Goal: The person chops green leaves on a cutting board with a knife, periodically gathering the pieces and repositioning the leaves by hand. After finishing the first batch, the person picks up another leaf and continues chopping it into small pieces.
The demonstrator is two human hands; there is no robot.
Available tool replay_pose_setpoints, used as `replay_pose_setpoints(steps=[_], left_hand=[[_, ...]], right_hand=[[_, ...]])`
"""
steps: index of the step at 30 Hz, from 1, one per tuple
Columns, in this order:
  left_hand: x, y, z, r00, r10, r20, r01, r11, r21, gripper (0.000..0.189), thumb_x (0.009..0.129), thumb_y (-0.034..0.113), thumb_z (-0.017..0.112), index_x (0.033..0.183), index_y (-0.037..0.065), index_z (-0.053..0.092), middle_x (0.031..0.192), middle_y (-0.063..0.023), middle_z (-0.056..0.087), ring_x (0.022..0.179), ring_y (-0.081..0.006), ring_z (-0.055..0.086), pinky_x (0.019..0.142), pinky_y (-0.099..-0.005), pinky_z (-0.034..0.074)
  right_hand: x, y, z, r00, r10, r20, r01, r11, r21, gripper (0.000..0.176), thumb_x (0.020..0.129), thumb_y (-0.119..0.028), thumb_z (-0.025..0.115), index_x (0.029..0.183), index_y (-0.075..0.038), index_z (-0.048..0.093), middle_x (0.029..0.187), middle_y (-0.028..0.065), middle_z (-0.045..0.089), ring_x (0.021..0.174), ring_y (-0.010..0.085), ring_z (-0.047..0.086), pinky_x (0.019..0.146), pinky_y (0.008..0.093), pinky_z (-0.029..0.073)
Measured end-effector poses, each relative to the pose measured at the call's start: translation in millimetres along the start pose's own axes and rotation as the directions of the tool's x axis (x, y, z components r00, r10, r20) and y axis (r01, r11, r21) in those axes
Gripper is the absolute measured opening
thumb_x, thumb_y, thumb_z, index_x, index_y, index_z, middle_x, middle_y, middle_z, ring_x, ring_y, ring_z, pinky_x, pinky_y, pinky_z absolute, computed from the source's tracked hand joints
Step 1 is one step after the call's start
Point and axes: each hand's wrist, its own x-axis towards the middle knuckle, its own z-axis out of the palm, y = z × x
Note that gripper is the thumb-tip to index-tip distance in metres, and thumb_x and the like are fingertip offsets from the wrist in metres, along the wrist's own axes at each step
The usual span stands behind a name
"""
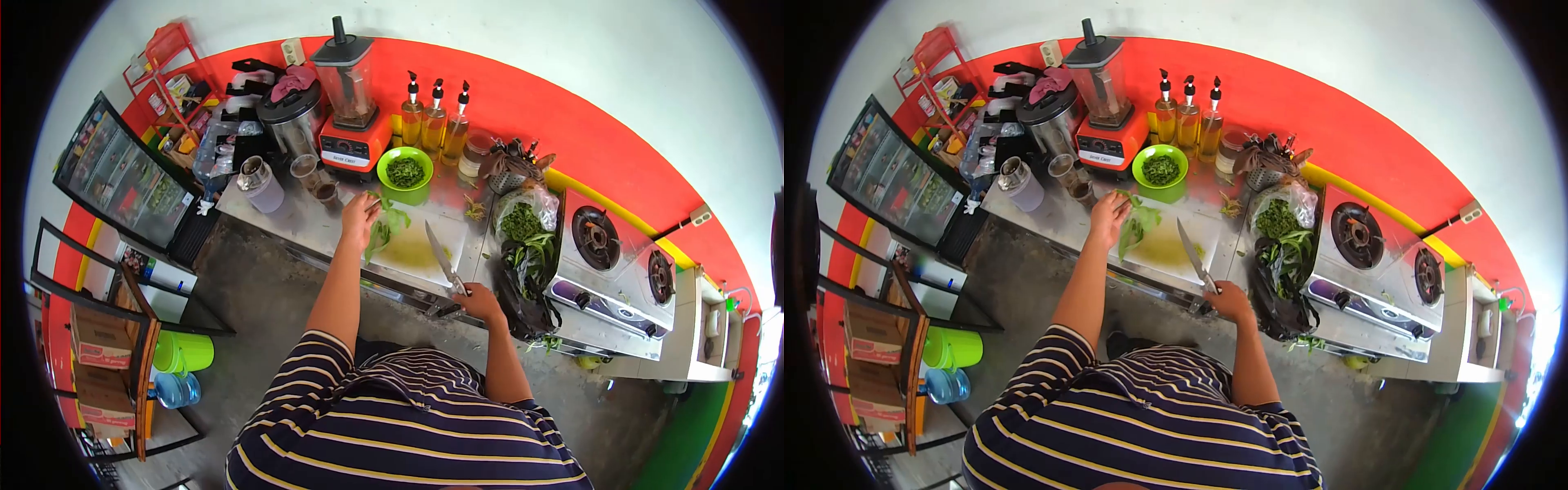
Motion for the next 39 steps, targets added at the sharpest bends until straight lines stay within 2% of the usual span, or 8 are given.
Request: replay_pose_setpoints(steps=[10, 15, 19, 22, 25, 27, 31, 39], left_hand=[[-17.8, 4.2, -25.1, 0.999, 0.038, 0.017, -0.035, 0.988, -0.148, 0.026, 0.103, 0.026, 0.048, 0.11, 0.002, 0.056, 0.13, -0.0133, 0.062, 0.122, -0.0243, 0.058, 0.106, -0.0357, 0.044], [-41.4, 24.7, -41.7, 0.999, 0.005, 0.053, 0.009, 0.965, -0.262, 0.02, 0.1, 0.025, 0.047, 0.093, 0.007, 0.053, 0.117, -0.0112, 0.066, 0.119, -0.027, 0.06, 0.103, -0.0371, 0.045], [-30.6, 32.9, -65.1, 0.998, -0.016, 0.057, 0.03, 0.968, -0.251, 0.019, 0.101, 0.026, 0.047, 0.092, 0.009, 0.053, 0.106, -0.0064, 0.066, 0.114, -0.0264, 0.061, 0.101, -0.0383, 0.045], [-24.3, 43.9, -85.9, 0.996, -0.056, 0.067, 0.064, 0.99, -0.125, 0.017, 0.103, 0.028, 0.047, 0.095, 0.013, 0.053, 0.102, -0.0023, 0.064, 0.111, -0.024, 0.063, 0.092, -0.0376, 0.046], [-24.1, 56.5, -88.6, 0.995, -0.079, 0.065, 0.078, 0.997, 0.004, 0.014, 0.104, 0.03, 0.047, 0.103, 0.018, 0.055, 0.103, 0.0003, 0.065, 0.111, -0.0199, 0.063, 0.084, -0.0331, 0.042], [-24.4, 63.3, -86.3, 0.995, -0.095, -0.025, 0.098, 0.979, 0.178, 0.016, 0.105, 0.03, 0.047, 0.112, 0.02, 0.057, 0.105, 0.0017, 0.066, 0.11, -0.0161, 0.063, 0.083, -0.0298, 0.037], [-12.7, 61.3, -99.0, 0.992, -0.127, 0.0, 0.124, 0.969, 0.215, 0.018, 0.104, 0.029, 0.048, 0.116, 0.019, 0.059, 0.104, 0.0019, 0.066, 0.108, -0.0133, 0.064, 0.085, -0.0299, 0.035], [8.1, 35.8, -124.1, 0.973, -0.188, 0.132, 0.104, 0.873, 0.476, 0.023, 0.099, 0.012, 0.057, 0.122, 0.009, 0.06, 0.102, -0.0034, 0.07, 0.086, -0.0104, 0.065, 0.062, -0.0218, 0.039]], right_hand=[[-4.1, -10.3, 28.3, 0.998, -0.055, -0.003, 0.055, 0.998, -0.02, 0.035, 0.086, -0.039, 0.07, 0.099, -0.006, 0.072, 0.072, 0.0106, 0.072, 0.073, 0.0262, 0.073, 0.074, 0.0392, 0.053], [15.9, -13.0, 46.5, 0.998, -0.045, -0.038, 0.048, 0.996, 0.071, 0.037, 0.089, -0.037, 0.067, 0.093, -0.001, 0.069, 0.074, 0.0135, 0.072, 0.077, 0.0296, 0.072, 0.074, 0.042, 0.053], [44.7, -22.7, 69.2, 0.993, -0.018, -0.118, 0.024, 0.998, 0.054, 0.033, 0.091, -0.03, 0.065, 0.085, 0.002, 0.066, 0.07, 0.0125, 0.07, 0.072, 0.0264, 0.07, 0.071, 0.0405, 0.052], [66.5, -49.6, 87.7, 0.99, -0.003, -0.142, 0.015, 0.996, 0.084, 0.036, 0.091, -0.032, 0.064, 0.086, 0.004, 0.066, 0.077, 0.0188, 0.071, 0.08, 0.0343, 0.071, 0.075, 0.0453, 0.053], [73.7, -78.3, 106.8, 0.959, 0.034, -0.282, -0.058, 0.995, -0.076, 0.042, 0.091, -0.036, 0.063, 0.09, 0.006, 0.066, 0.085, 0.0257, 0.071, 0.088, 0.0434, 0.069, 0.082, 0.0505, 0.052], [77.6, -91.6, 115.9, 0.965, 0.016, -0.261, -0.035, 0.997, -0.07, 0.046, 0.091, -0.038, 0.063, 0.094, 0.008, 0.066, 0.092, 0.0309, 0.069, 0.093, 0.0489, 0.066, 0.086, 0.0537, 0.051], [87.9, -101.3, 129.9, 0.98, -0.056, -0.192, 0.032, 0.991, -0.128, 0.043, 0.093, -0.038, 0.061, 0.095, 0.004, 0.065, 0.082, 0.0239, 0.071, 0.086, 0.0406, 0.07, 0.082, 0.0492, 0.052], [73.2, -75.3, 114.7, 0.964, 0.034, -0.265, -0.029, 0.999, 0.022, 0.035, 0.094, -0.034, 0.06, 0.091, 0.001, 0.063, 0.072, 0.0157, 0.069, 0.068, 0.0323, 0.069, 0.07, 0.0442, 0.052]])
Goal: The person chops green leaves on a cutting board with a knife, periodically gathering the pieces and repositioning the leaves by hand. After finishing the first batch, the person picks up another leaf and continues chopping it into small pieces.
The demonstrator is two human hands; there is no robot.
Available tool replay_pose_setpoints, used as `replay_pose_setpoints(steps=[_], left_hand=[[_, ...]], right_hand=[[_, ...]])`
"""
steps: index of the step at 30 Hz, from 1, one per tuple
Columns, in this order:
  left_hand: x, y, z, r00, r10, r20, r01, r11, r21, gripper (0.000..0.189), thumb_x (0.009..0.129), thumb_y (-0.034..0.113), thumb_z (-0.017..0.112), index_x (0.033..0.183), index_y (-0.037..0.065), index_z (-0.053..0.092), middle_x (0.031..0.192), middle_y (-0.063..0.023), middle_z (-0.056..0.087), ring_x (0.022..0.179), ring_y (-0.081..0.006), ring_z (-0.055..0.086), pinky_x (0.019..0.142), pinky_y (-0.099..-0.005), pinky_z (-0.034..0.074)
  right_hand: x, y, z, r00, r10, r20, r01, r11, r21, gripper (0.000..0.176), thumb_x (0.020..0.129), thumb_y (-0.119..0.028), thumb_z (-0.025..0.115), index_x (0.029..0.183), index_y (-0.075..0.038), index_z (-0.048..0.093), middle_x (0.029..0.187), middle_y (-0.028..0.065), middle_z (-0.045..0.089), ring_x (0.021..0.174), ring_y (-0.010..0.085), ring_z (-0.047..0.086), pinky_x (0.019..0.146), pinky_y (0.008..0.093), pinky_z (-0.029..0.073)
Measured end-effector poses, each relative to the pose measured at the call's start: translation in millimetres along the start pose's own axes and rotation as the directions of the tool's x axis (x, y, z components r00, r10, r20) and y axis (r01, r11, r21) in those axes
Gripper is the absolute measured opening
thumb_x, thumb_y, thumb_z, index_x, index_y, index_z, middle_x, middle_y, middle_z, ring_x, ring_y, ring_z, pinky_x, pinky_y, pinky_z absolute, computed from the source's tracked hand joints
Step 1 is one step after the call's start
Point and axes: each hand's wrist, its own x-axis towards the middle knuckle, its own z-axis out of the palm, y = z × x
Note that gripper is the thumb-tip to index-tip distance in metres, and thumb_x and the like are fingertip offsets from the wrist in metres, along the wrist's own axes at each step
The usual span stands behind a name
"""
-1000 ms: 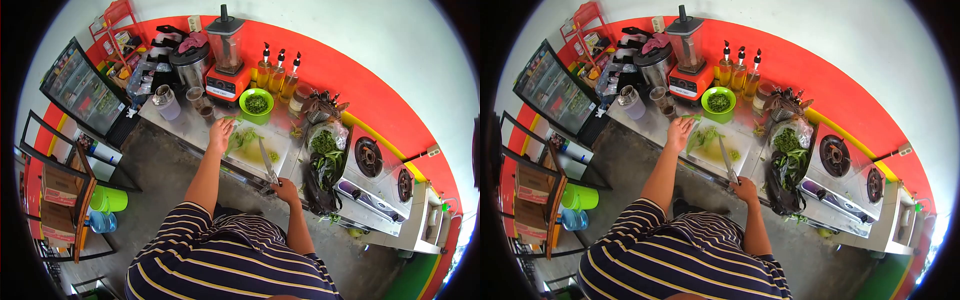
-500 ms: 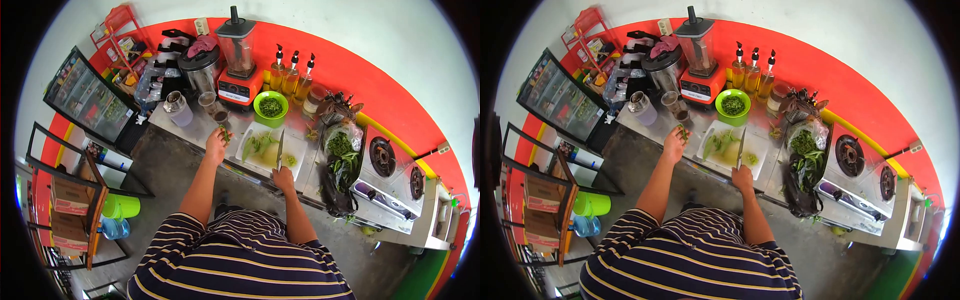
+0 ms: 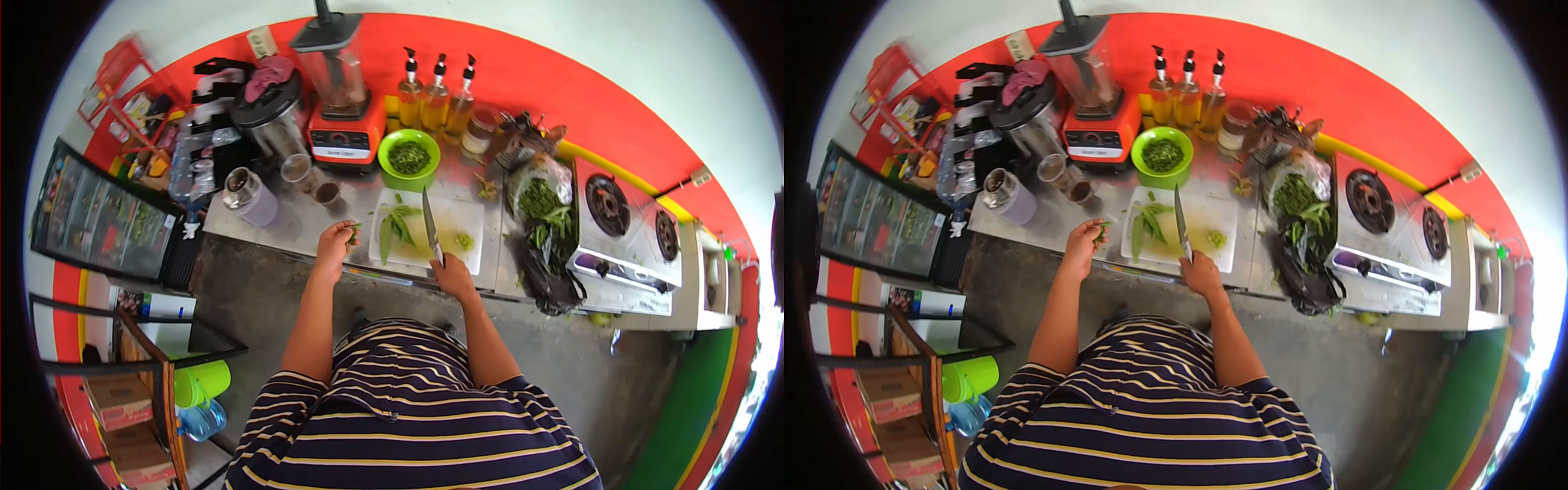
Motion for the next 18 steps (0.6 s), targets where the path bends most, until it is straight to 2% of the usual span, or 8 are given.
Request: replay_pose_setpoints(steps=[3, 5, 7, 9, 14, 15, 16, 18], left_hand=[[0.5, 2.2, 12.9, 0.999, 0.019, 0.026, -0.021, 0.995, 0.094, 0.025, 0.097, 0.011, 0.06, 0.122, 0.008, 0.059, 0.104, -0.004, 0.071, 0.082, -0.0094, 0.062, 0.066, -0.0233, 0.041], [0.6, 7.2, 25.7, 0.998, 0.021, 0.056, -0.028, 0.993, 0.117, 0.028, 0.096, 0.011, 0.062, 0.124, 0.007, 0.058, 0.106, -0.0044, 0.071, 0.082, -0.0096, 0.062, 0.069, -0.0238, 0.042], [9.5, 8.5, 34.8, 0.995, 0.061, 0.075, -0.069, 0.992, 0.11, 0.029, 0.096, 0.01, 0.063, 0.125, 0.007, 0.058, 0.106, -0.0037, 0.07, 0.085, -0.0096, 0.061, 0.072, -0.0237, 0.042], [19.5, 5.6, 44.2, 0.995, 0.069, 0.068, -0.08, 0.982, 0.171, 0.031, 0.095, 0.008, 0.064, 0.126, 0.005, 0.058, 0.106, -0.0033, 0.068, 0.092, -0.0094, 0.06, 0.075, -0.0246, 0.043], [39.8, -15.1, 66.6, 0.962, 0.13, 0.24, -0.184, 0.958, 0.22, 0.031, 0.089, 0.001, 0.067, 0.12, 0.003, 0.063, 0.104, -0.0047, 0.067, 0.096, -0.0129, 0.06, 0.084, -0.0288, 0.047], [38.2, -13.9, 75.1, 0.96, 0.134, 0.248, -0.189, 0.958, 0.215, 0.031, 0.089, 0.001, 0.067, 0.12, 0.003, 0.063, 0.104, -0.0047, 0.067, 0.096, -0.0129, 0.06, 0.084, -0.0288, 0.047], [33.6, -15.2, 83.9, 0.95, 0.14, 0.279, -0.234, 0.911, 0.34, 0.031, 0.088, 0.0, 0.067, 0.119, 0.003, 0.065, 0.104, -0.0049, 0.067, 0.094, -0.0134, 0.06, 0.084, -0.0288, 0.047], [19.3, -14.4, 104.1, 0.943, 0.117, 0.313, -0.266, 0.829, 0.491, 0.032, 0.085, -0.006, 0.062, 0.116, 0.002, 0.067, 0.105, -0.0083, 0.068, 0.091, -0.0148, 0.061, 0.083, -0.0309, 0.048]], right_hand=[[-11.8, 9.4, -20.5, 0.998, 0.058, -0.033, -0.055, 0.996, 0.068, 0.032, 0.095, -0.032, 0.061, 0.092, 0.001, 0.063, 0.073, 0.0164, 0.068, 0.069, 0.0331, 0.067, 0.068, 0.0442, 0.05], [-24.2, 12.1, -40.2, 0.999, 0.032, 0.038, -0.035, 0.997, 0.067, 0.032, 0.093, -0.032, 0.063, 0.1, -0.001, 0.065, 0.091, 0.0262, 0.067, 0.091, 0.0455, 0.064, 0.079, 0.0507, 0.049], [-37.6, 26.7, -49.4, 0.999, 0.021, 0.043, -0.024, 0.997, 0.069, 0.029, 0.094, -0.029, 0.063, 0.102, -0.001, 0.065, 0.091, 0.0248, 0.068, 0.091, 0.0446, 0.064, 0.078, 0.0491, 0.049], [-49.9, 40.9, -55.0, 0.995, -0.093, -0.018, 0.094, 0.996, 0.004, 0.024, 0.095, -0.023, 0.063, 0.096, 0.0, 0.064, 0.077, 0.0173, 0.065, 0.071, 0.0319, 0.062, 0.068, 0.0424, 0.047], [-66.9, 59.8, -62.1, 0.991, -0.069, 0.116, 0.057, 0.993, 0.101, 0.021, 0.095, -0.021, 0.064, 0.097, 0.0, 0.062, 0.071, 0.0123, 0.062, 0.067, 0.0221, 0.059, 0.065, 0.0378, 0.047], [-68.8, 59.4, -61.8, 0.994, -0.007, 0.11, -0.004, 0.995, 0.095, 0.022, 0.095, -0.022, 0.064, 0.099, -0.001, 0.064, 0.078, 0.0176, 0.065, 0.075, 0.0334, 0.061, 0.069, 0.0419, 0.047], [-69.1, 59.3, -62.0, 0.993, 0.057, 0.105, -0.066, 0.994, 0.09, 0.023, 0.094, -0.023, 0.064, 0.102, -0.002, 0.066, 0.085, 0.0228, 0.068, 0.084, 0.0446, 0.063, 0.073, 0.046, 0.048], [-66.7, 60.6, -60.6, 0.999, 0.03, 0.026, -0.032, 0.997, 0.076, 0.022, 0.095, -0.023, 0.063, 0.103, -0.002, 0.065, 0.086, 0.0233, 0.068, 0.085, 0.0455, 0.063, 0.074, 0.0472, 0.048]])
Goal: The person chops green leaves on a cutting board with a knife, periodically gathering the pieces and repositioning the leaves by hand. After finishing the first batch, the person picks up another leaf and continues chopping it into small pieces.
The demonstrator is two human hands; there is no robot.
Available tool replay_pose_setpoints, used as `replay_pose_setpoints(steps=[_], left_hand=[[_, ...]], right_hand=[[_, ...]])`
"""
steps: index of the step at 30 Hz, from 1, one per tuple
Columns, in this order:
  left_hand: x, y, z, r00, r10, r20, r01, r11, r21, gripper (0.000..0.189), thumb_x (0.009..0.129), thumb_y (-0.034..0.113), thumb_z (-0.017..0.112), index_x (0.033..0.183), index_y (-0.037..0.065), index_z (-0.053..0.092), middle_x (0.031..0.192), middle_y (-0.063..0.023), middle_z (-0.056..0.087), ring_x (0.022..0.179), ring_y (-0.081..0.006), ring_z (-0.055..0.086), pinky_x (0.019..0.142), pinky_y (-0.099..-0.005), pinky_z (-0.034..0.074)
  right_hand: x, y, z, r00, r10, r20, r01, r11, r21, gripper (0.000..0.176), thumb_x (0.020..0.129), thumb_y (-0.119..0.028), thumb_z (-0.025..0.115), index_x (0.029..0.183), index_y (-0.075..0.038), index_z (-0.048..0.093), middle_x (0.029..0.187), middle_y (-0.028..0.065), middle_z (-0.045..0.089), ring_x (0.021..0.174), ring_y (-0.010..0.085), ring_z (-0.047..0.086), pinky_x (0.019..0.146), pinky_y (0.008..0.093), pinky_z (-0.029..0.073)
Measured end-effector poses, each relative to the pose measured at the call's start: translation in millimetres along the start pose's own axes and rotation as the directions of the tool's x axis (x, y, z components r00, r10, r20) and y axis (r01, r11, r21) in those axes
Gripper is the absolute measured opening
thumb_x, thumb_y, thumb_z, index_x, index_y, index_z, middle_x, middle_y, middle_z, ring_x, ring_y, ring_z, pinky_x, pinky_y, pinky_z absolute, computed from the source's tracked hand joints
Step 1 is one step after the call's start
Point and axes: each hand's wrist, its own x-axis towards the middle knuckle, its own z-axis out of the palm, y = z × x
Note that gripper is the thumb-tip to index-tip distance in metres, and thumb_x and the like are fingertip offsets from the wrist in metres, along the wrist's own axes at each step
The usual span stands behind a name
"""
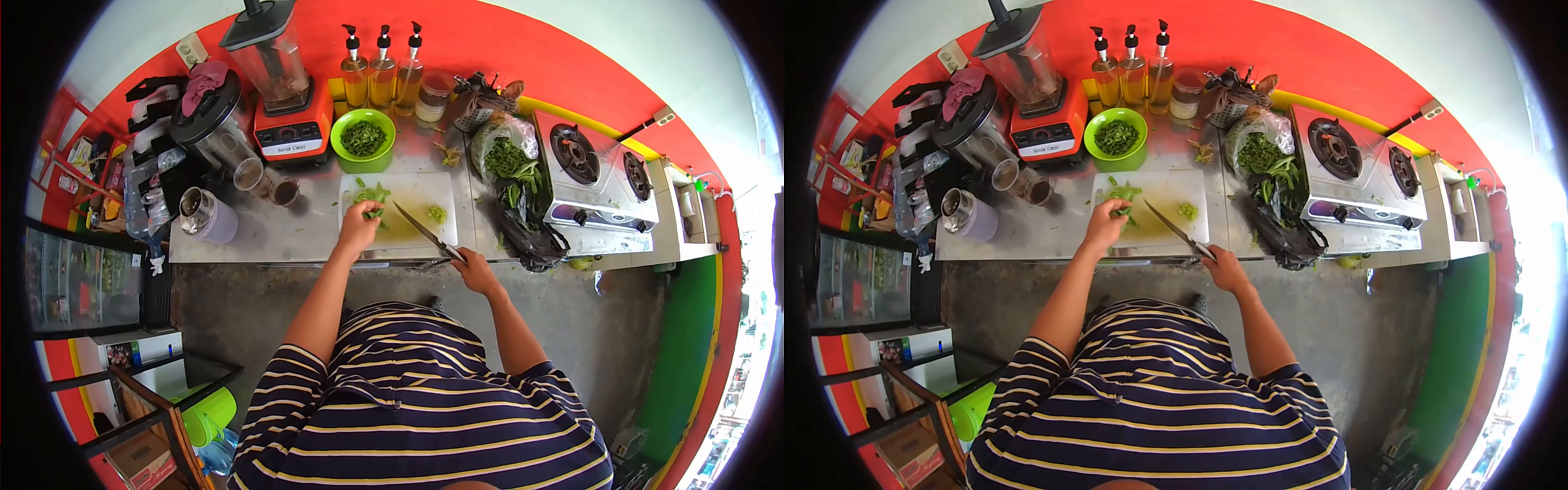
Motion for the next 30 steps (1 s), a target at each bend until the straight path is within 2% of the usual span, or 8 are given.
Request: replay_pose_setpoints(steps=[3, 4, 5, 7, 11, 20, 25, 30], left_hand=[[-3.8, 7.3, 23.2, 0.995, -0.033, 0.091, 0.025, 0.996, 0.087, 0.034, 0.085, -0.007, 0.06, 0.117, 0.005, 0.067, 0.109, -0.0117, 0.069, 0.095, -0.0217, 0.065, 0.083, -0.0339, 0.05], [1.0, -4.6, 33.1, 0.99, 0.123, 0.067, -0.133, 0.975, 0.176, 0.038, 0.082, -0.01, 0.057, 0.115, 0.005, 0.067, 0.114, -0.016, 0.068, 0.1, -0.0312, 0.065, 0.085, -0.0382, 0.051], [5.3, -17.0, 40.5, 0.99, 0.124, 0.07, -0.135, 0.975, 0.178, 0.038, 0.082, -0.01, 0.057, 0.115, 0.005, 0.067, 0.114, -0.016, 0.068, 0.1, -0.0312, 0.065, 0.085, -0.0382, 0.051], [3.9, -18.3, 49.8, 0.932, 0.341, 0.125, -0.363, 0.894, 0.261, 0.041, 0.078, -0.013, 0.056, 0.113, 0.006, 0.067, 0.115, -0.018, 0.067, 0.103, -0.0381, 0.063, 0.089, -0.0424, 0.051], [-2.1, -24.0, 57.4, 0.902, 0.377, 0.212, -0.43, 0.724, 0.54, 0.042, 0.072, -0.012, 0.058, 0.109, 0.005, 0.069, 0.112, -0.0138, 0.068, 0.103, -0.0376, 0.061, 0.09, -0.0435, 0.049], [-17.4, -27.9, 64.1, 0.842, 0.503, 0.193, -0.5, 0.597, 0.627, 0.033, 0.072, -0.004, 0.061, 0.103, 0.004, 0.069, 0.108, -0.0107, 0.064, 0.105, -0.0346, 0.056, 0.095, -0.0443, 0.044], [-10.8, -28.8, 75.8, 0.846, 0.524, 0.094, -0.471, 0.653, 0.593, 0.029, 0.076, 0.003, 0.067, 0.104, 0.005, 0.066, 0.106, -0.0116, 0.063, 0.104, -0.0342, 0.056, 0.094, -0.0442, 0.044], [-1.9, -34.2, 78.8, 0.877, 0.476, 0.064, -0.425, 0.708, 0.565, 0.027, 0.08, 0.009, 0.073, 0.105, 0.004, 0.065, 0.102, -0.012, 0.063, 0.101, -0.034, 0.057, 0.091, -0.0437, 0.045]], right_hand=[[5.8, 7.2, 6.3, 0.991, -0.052, -0.123, 0.049, 0.998, -0.029, 0.023, 0.096, -0.021, 0.063, 0.107, -0.001, 0.063, 0.087, 0.0238, 0.068, 0.086, 0.046, 0.063, 0.075, 0.0476, 0.048], [7.6, 6.8, 7.0, 0.982, -0.07, -0.174, 0.063, 0.997, -0.046, 0.024, 0.096, -0.021, 0.063, 0.109, 0.0, 0.061, 0.087, 0.0237, 0.067, 0.084, 0.0457, 0.063, 0.074, 0.0467, 0.048], [8.5, 6.9, 7.9, 0.982, -0.068, -0.177, 0.061, 0.997, -0.044, 0.024, 0.096, -0.021, 0.063, 0.109, 0.0, 0.061, 0.087, 0.0237, 0.067, 0.084, 0.0457, 0.063, 0.074, 0.0467, 0.048], [8.1, 2.0, 9.0, 0.967, -0.096, -0.235, 0.092, 0.995, -0.027, 0.027, 0.097, -0.022, 0.061, 0.114, -0.002, 0.058, 0.086, 0.0242, 0.067, 0.086, 0.0457, 0.064, 0.075, 0.048, 0.048], [3.6, -8.0, 12.0, 0.979, -0.027, -0.204, 0.033, 0.999, 0.026, 0.031, 0.098, -0.025, 0.059, 0.117, -0.002, 0.054, 0.088, 0.0275, 0.067, 0.09, 0.0499, 0.062, 0.077, 0.0541, 0.047], [-3.2, -21.9, 23.0, 0.973, -0.035, -0.23, 0.014, 0.996, -0.093, 0.031, 0.094, -0.031, 0.061, 0.104, -0.001, 0.061, 0.081, 0.0266, 0.067, 0.082, 0.0492, 0.064, 0.076, 0.0566, 0.049], [-10.9, -31.8, 17.9, 0.978, 0.032, -0.205, -0.084, 0.964, -0.253, 0.036, 0.096, -0.038, 0.058, 0.105, -0.004, 0.061, 0.085, 0.0239, 0.07, 0.082, 0.0465, 0.066, 0.075, 0.0562, 0.051], [-32.5, -6.2, 5.5, 0.989, -0.004, -0.148, -0.044, 0.946, -0.32, 0.036, 0.097, -0.04, 0.057, 0.102, -0.005, 0.059, 0.084, 0.0232, 0.069, 0.081, 0.0459, 0.066, 0.073, 0.0559, 0.052]])
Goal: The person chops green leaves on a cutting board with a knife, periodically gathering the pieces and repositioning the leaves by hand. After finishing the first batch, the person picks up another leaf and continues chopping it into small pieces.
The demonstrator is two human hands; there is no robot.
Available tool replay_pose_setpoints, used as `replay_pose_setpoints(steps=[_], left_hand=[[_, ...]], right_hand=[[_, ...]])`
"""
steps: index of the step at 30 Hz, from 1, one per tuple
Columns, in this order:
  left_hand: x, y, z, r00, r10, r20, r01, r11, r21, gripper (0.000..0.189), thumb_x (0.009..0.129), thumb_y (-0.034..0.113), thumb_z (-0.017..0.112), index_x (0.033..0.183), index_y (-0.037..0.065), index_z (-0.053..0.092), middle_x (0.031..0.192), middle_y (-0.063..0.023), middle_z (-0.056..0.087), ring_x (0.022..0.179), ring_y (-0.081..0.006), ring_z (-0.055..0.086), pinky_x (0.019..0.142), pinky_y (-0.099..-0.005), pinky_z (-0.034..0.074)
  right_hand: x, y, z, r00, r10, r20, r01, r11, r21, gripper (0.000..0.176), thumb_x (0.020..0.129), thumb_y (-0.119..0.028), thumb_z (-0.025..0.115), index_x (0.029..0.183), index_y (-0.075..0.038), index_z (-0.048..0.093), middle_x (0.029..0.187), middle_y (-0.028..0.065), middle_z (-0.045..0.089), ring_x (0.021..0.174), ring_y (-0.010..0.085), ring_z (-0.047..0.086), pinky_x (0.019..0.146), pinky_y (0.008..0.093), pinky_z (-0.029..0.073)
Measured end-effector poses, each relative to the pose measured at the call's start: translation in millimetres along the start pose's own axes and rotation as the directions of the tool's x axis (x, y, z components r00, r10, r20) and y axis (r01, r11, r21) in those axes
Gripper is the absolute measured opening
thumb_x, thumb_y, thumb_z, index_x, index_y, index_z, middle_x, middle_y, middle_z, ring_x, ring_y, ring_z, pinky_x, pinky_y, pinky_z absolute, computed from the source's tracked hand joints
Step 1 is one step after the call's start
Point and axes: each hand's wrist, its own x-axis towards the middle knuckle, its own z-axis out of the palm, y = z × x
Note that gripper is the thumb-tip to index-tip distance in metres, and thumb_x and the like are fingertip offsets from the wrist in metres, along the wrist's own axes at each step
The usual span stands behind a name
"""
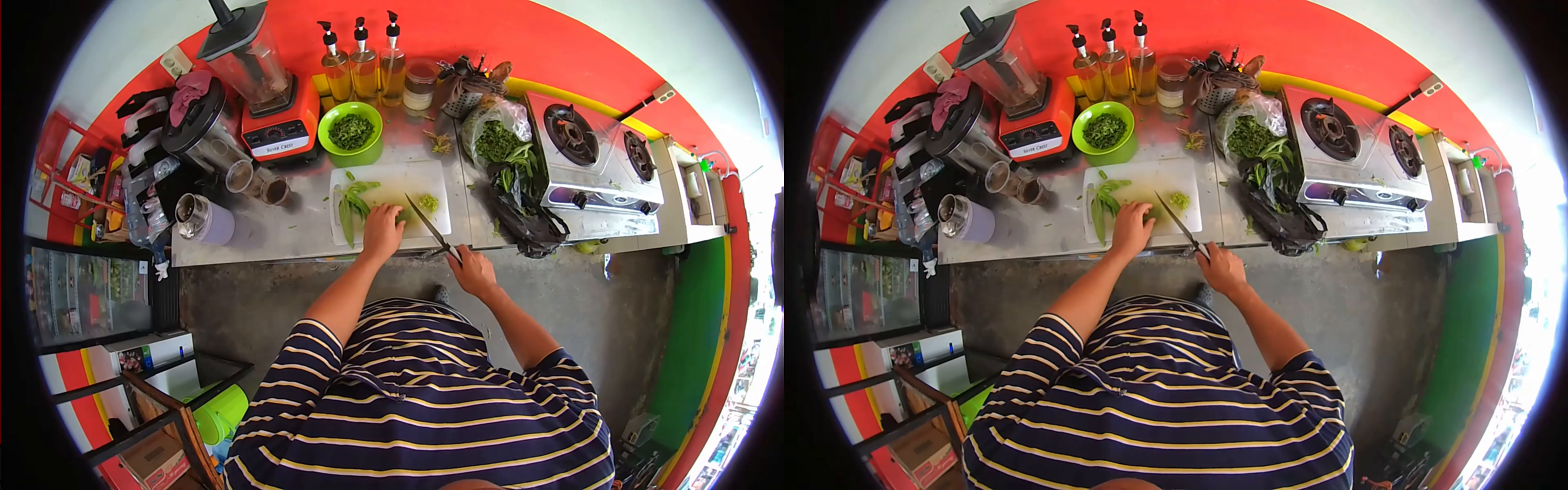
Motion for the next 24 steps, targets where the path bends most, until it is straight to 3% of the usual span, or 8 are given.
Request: replay_pose_setpoints(steps=[2, 9, 18, 24], left_hand=[[0.6, 0.5, -0.5, 0.998, -0.053, 0.04, 0.055, 0.997, -0.051, 0.022, 0.083, 0.007, 0.071, 0.104, 0.004, 0.068, 0.099, -0.0116, 0.065, 0.099, -0.0332, 0.058, 0.089, -0.0428, 0.047], [-3.0, 1.8, -3.3, 1.0, -0.023, 0.018, 0.025, 0.997, -0.074, 0.014, 0.084, 0.004, 0.068, 0.098, 0.004, 0.071, 0.096, -0.0117, 0.065, 0.096, -0.0339, 0.059, 0.087, -0.0428, 0.049], [-4.3, 0.6, 0.5, 0.997, 0.073, 0.012, -0.074, 0.996, 0.044, 0.022, 0.084, 0.002, 0.064, 0.102, 0.008, 0.075, 0.099, -0.0065, 0.065, 0.098, -0.0298, 0.06, 0.083, -0.0411, 0.052], [-6.4, 9.2, -4.4, 0.981, 0.152, 0.12, -0.18, 0.942, 0.283, 0.026, 0.077, 0.001, 0.062, 0.098, 0.01, 0.075, 0.102, -0.0036, 0.062, 0.099, -0.0253, 0.06, 0.078, -0.0388, 0.055]], right_hand=[[-2.6, 13.9, -7.2, 1.0, -0.019, 0.018, 0.019, 1.0, -0.006, 0.036, 0.097, -0.041, 0.056, 0.101, -0.006, 0.057, 0.083, 0.0229, 0.069, 0.081, 0.0457, 0.066, 0.072, 0.056, 0.052], [24.4, 37.6, -19.8, 0.993, -0.097, 0.064, 0.103, 0.99, -0.096, 0.035, 0.098, -0.041, 0.055, 0.104, -0.006, 0.056, 0.082, 0.0231, 0.069, 0.079, 0.0457, 0.066, 0.07, 0.056, 0.052], [49.8, -15.3, -20.2, 0.989, -0.116, 0.088, 0.128, 0.98, -0.15, 0.031, 0.097, -0.035, 0.055, 0.108, -0.005, 0.056, 0.085, 0.0244, 0.069, 0.08, 0.0467, 0.067, 0.072, 0.0553, 0.053], [40.8, -37.9, 3.5, 0.994, -0.067, 0.084, 0.084, 0.973, -0.216, 0.028, 0.099, -0.031, 0.052, 0.103, -0.003, 0.052, 0.08, 0.0219, 0.07, 0.073, 0.0405, 0.071, 0.068, 0.0539, 0.055]])
